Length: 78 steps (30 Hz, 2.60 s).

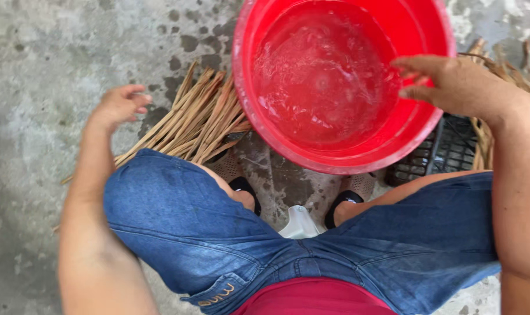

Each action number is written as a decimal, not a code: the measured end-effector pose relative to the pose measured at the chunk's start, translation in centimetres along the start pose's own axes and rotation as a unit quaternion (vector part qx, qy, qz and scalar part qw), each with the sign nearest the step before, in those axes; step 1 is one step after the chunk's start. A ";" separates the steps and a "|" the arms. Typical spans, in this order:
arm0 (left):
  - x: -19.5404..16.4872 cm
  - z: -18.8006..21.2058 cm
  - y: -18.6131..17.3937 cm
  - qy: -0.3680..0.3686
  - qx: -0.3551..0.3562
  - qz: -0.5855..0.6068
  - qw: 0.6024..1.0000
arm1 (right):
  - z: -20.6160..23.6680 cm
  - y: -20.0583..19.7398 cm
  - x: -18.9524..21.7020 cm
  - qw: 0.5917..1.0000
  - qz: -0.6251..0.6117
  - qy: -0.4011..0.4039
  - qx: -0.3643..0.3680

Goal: The person sits on the ground in front of a red basin of water and soaks bundles of dried leaf strips, dipping and swishing each bundle in the water, then sets the wet bundle on a pile beside the basin and takes the next dry bundle.

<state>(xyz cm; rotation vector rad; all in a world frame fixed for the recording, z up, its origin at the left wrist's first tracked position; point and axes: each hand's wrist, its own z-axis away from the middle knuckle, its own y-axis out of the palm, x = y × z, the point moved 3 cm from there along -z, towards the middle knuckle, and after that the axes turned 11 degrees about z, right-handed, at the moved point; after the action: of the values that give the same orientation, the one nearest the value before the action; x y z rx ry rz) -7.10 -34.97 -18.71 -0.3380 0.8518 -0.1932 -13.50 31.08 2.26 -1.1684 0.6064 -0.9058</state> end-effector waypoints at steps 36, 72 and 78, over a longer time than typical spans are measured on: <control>7.4 3.2 4.8 0.096 -0.175 -0.103 0.974 | -3.0 4.2 -3.5 0.988 -0.009 0.118 0.101; -31.2 24.6 25.6 0.619 0.021 -0.334 0.711 | -8.0 12.5 5.1 0.850 -0.488 0.088 -0.176; -26.3 12.3 23.3 0.272 0.139 -0.414 0.857 | -6.3 23.0 -1.9 0.886 -0.300 0.351 -0.051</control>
<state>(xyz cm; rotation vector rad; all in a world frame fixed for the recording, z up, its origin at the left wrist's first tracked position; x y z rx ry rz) -13.99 -2.74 -1.31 -0.3650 1.1740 -1.2576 -13.13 32.24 -21.60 -1.1233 0.8956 -1.8925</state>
